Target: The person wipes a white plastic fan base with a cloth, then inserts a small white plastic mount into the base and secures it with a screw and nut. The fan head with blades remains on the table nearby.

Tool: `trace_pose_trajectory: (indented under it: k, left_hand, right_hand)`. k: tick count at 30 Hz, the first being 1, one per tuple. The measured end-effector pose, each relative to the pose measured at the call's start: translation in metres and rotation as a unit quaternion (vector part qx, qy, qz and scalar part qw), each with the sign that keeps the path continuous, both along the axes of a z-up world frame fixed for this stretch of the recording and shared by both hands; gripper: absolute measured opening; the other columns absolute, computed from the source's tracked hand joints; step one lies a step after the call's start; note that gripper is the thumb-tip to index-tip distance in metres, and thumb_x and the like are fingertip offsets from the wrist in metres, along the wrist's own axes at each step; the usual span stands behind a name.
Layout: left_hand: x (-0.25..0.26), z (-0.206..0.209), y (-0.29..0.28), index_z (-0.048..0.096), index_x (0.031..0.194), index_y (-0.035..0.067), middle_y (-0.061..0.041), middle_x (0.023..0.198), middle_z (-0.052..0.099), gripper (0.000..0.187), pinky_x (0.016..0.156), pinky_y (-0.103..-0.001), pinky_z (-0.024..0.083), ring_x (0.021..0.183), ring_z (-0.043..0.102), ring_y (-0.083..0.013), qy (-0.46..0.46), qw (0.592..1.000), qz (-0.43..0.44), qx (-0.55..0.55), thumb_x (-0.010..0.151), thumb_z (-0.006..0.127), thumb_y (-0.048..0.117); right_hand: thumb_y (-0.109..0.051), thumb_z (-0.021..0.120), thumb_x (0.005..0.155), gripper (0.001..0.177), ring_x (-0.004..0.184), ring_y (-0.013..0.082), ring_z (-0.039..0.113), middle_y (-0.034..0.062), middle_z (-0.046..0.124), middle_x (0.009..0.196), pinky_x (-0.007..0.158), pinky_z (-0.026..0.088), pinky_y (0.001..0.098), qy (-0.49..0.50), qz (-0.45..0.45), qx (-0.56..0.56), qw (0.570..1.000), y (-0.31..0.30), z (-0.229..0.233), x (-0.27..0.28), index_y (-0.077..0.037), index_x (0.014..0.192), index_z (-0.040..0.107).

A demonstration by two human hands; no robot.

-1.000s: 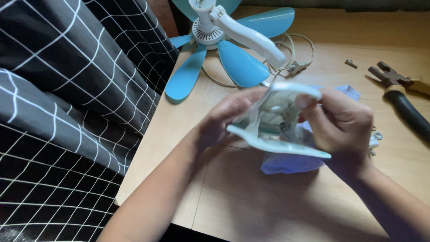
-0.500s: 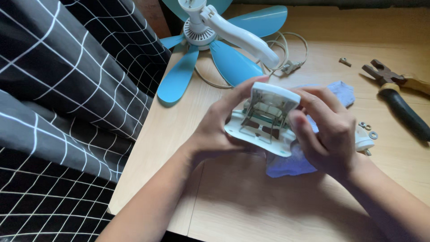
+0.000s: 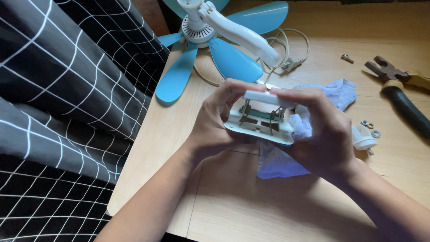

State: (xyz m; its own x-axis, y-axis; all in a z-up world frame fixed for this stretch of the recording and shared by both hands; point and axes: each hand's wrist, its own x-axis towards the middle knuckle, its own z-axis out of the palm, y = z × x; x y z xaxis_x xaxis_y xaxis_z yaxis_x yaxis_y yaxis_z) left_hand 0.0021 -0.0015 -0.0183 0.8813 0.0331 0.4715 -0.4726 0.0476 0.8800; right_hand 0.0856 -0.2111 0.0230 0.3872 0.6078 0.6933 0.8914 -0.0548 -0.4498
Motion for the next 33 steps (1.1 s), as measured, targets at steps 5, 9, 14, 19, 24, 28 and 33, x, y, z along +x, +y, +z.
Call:
trace_pose_trajectory:
  k: [5,9,14,19,24,28,33]
  left_hand:
    - [0.000,0.000,-0.013,0.064,0.107,0.010,-0.005,0.117,0.071,0.045,0.125,-0.035,0.044,0.123,0.068,-0.0168,-0.111,0.981,0.121,0.103,0.079,0.099,0.007]
    - [-0.009,0.015,-0.011,0.064,0.122,0.009,-0.008,0.129,0.072,0.060,0.117,-0.034,0.056,0.124,0.072,-0.0214,-0.055,0.981,0.139,0.121,0.075,0.100,0.021]
    - [-0.012,0.029,-0.001,0.049,0.151,0.011,-0.011,0.149,0.062,0.101,0.126,-0.038,0.047,0.143,0.060,-0.0242,-0.045,0.963,0.146,0.224,0.067,0.100,0.033]
    - [0.001,0.021,0.017,0.029,0.161,0.009,-0.014,0.156,0.048,0.126,0.119,-0.044,0.035,0.147,0.044,-0.0272,0.046,0.988,0.127,0.082,0.058,0.095,0.041]
    - [0.017,-0.005,0.016,0.040,0.151,0.004,-0.014,0.148,0.053,0.104,0.120,-0.045,0.042,0.143,0.048,-0.0278,0.121,0.945,-0.067,-0.295,0.075,0.087,0.056]
    - [0.017,-0.019,0.015,0.048,0.144,-0.002,-0.018,0.135,0.059,0.098,0.104,-0.044,0.051,0.127,0.056,-0.0308,0.091,0.940,-0.039,-0.327,0.085,0.068,0.074]
    - [0.018,-0.013,0.038,0.044,0.146,0.010,-0.011,0.135,0.057,0.097,0.105,-0.039,0.053,0.126,0.058,-0.0214,0.080,0.938,0.031,-0.335,0.080,0.059,0.079]
  right_hand:
    - [-0.008,0.092,0.080,0.040,0.111,0.0264,0.074,0.0078,0.073,0.113,0.093,0.059,0.0333,-0.090,0.014,0.018,0.996,0.001,0.001,-0.003,-0.008,0.108,0.064]
    - [-0.011,0.094,0.076,0.055,0.112,0.0253,0.072,0.0104,0.070,0.117,0.095,0.058,0.0347,-0.075,-0.009,0.012,0.997,0.000,0.005,-0.004,-0.006,0.120,0.061]
    - [-0.010,0.093,0.064,0.089,0.127,0.0292,0.061,0.0194,0.058,0.136,0.109,0.052,0.0409,0.043,0.009,0.010,0.999,0.001,0.005,0.000,0.005,0.139,0.047]
    - [-0.009,0.090,0.081,0.089,0.143,0.0237,0.055,0.0173,0.051,0.151,0.123,0.044,0.0407,0.279,0.146,0.120,0.942,0.001,0.000,0.004,0.004,0.152,0.038]
    - [-0.007,0.086,0.088,0.089,0.139,0.0262,0.050,0.0181,0.051,0.144,0.128,0.043,0.0444,0.355,0.143,0.164,0.909,0.002,-0.006,0.000,0.002,0.155,0.028]
    - [-0.015,0.089,0.075,0.100,0.141,0.0282,0.053,0.0159,0.055,0.150,0.115,0.039,0.0451,0.283,0.135,-0.068,0.947,-0.004,0.001,0.019,-0.005,0.155,0.030]
    - [-0.044,0.091,0.072,0.048,0.119,0.0235,0.064,0.0039,0.070,0.128,0.099,0.051,0.0414,0.072,-0.008,-0.435,0.898,-0.019,0.008,0.028,-0.024,0.113,0.078]
